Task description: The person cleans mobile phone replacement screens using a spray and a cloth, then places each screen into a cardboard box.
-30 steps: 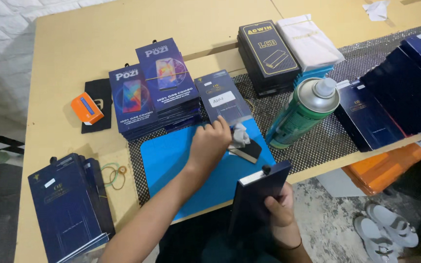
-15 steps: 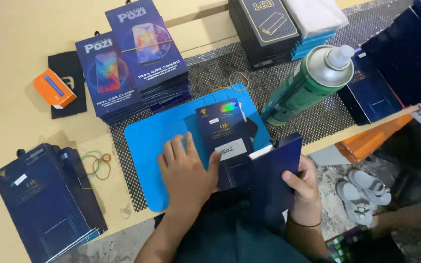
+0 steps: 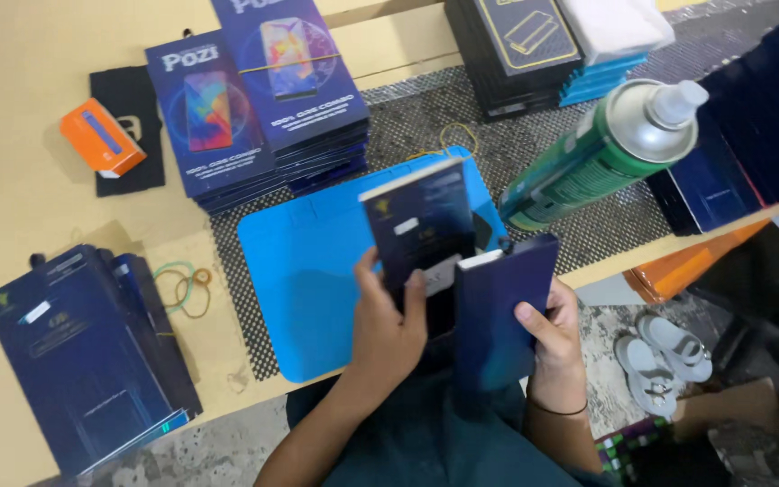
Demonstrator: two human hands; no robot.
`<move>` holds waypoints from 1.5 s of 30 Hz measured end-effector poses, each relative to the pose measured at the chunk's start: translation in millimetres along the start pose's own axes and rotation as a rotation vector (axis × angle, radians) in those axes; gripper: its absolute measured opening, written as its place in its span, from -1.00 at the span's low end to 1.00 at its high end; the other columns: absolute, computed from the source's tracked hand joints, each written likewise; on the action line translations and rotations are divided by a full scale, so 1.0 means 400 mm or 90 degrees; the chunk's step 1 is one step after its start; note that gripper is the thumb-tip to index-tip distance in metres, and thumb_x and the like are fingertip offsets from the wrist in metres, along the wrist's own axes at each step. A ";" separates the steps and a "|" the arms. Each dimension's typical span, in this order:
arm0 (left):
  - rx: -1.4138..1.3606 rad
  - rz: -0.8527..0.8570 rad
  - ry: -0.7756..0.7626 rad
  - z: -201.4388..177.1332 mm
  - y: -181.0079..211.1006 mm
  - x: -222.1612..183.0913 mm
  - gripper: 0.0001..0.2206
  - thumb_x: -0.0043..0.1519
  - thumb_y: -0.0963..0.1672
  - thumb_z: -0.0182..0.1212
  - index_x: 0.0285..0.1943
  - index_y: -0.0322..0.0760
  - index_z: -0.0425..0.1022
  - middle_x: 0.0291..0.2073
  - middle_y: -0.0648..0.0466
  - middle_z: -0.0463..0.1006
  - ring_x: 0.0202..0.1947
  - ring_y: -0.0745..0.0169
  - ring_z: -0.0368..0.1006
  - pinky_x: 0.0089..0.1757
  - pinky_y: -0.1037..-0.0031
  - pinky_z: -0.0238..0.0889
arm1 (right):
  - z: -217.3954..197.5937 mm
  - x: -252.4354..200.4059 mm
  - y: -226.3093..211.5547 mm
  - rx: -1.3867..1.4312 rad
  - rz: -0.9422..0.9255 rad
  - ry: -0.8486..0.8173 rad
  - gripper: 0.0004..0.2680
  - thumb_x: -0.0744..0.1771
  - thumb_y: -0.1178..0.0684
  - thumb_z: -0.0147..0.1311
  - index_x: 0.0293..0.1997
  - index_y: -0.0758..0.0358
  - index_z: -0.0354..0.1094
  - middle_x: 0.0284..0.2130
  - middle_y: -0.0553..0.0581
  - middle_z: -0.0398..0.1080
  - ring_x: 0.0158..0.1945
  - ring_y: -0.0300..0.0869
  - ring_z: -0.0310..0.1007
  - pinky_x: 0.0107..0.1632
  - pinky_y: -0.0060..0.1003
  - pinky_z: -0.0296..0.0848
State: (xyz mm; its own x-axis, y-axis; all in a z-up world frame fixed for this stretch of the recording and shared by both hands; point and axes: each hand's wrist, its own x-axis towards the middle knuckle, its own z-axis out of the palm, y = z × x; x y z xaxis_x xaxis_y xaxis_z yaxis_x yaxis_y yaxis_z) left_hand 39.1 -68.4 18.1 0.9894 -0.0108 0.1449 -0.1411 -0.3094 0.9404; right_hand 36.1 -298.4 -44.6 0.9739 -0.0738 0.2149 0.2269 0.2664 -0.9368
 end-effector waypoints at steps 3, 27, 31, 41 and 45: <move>-0.168 0.020 0.155 -0.067 -0.020 -0.009 -0.46 0.31 -0.19 0.15 0.35 -0.64 -0.04 0.02 -0.44 0.45 0.12 -0.47 0.46 0.02 -0.10 0.35 | 0.056 -0.003 -0.001 0.114 0.016 0.001 -0.82 0.21 0.12 0.20 -0.25 0.41 0.37 -0.64 0.17 0.40 -0.64 -0.28 0.42 -0.51 -0.48 0.42; -0.248 0.150 0.452 -0.331 0.004 0.018 -0.34 0.45 -0.22 0.14 0.63 -0.04 -0.20 0.26 -0.31 0.50 0.20 -0.03 0.47 0.16 0.12 0.41 | 0.319 -0.038 -0.001 0.051 0.100 -0.269 -0.50 0.25 0.33 0.17 0.31 0.32 0.02 -0.51 0.35 0.57 -0.56 -0.14 0.56 -0.54 -0.41 0.43; -0.252 0.144 0.442 -0.329 0.012 0.017 -0.35 0.46 -0.22 0.12 0.63 -0.04 -0.21 0.26 -0.31 0.50 0.21 -0.04 0.47 0.15 0.11 0.42 | 0.318 -0.037 -0.005 0.036 0.111 -0.281 -0.51 0.26 0.32 0.16 0.31 0.32 0.03 -0.55 0.35 0.55 -0.59 -0.14 0.54 -0.56 -0.43 0.39; -0.254 0.156 0.421 -0.280 0.040 0.025 -0.33 0.41 -0.24 0.14 0.63 -0.14 -0.19 0.25 -0.40 0.45 0.26 -0.07 0.40 0.18 0.06 0.40 | 0.323 -0.036 -0.003 0.032 0.103 -0.299 -0.55 0.27 0.32 0.16 0.28 0.33 0.05 -0.49 0.38 0.58 -0.56 -0.14 0.57 -0.53 -0.41 0.43; -0.220 0.169 0.426 -0.279 0.029 0.025 -0.34 0.41 -0.25 0.14 0.63 -0.18 -0.18 0.27 -0.41 0.43 0.27 -0.09 0.39 0.19 0.05 0.37 | 0.334 -0.033 -0.024 0.021 0.097 -0.302 -0.56 0.27 0.32 0.16 0.26 0.35 0.05 -0.47 0.39 0.58 -0.54 -0.12 0.58 -0.53 -0.39 0.45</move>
State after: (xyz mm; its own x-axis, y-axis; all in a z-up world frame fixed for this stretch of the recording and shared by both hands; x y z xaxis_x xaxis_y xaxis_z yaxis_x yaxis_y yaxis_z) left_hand 43.6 33.8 64.7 0.7054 0.5647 0.4283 -0.4805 -0.0632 0.8747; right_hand 22.7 -171.7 -1.6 0.8922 0.4119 0.1852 0.0738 0.2715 -0.9596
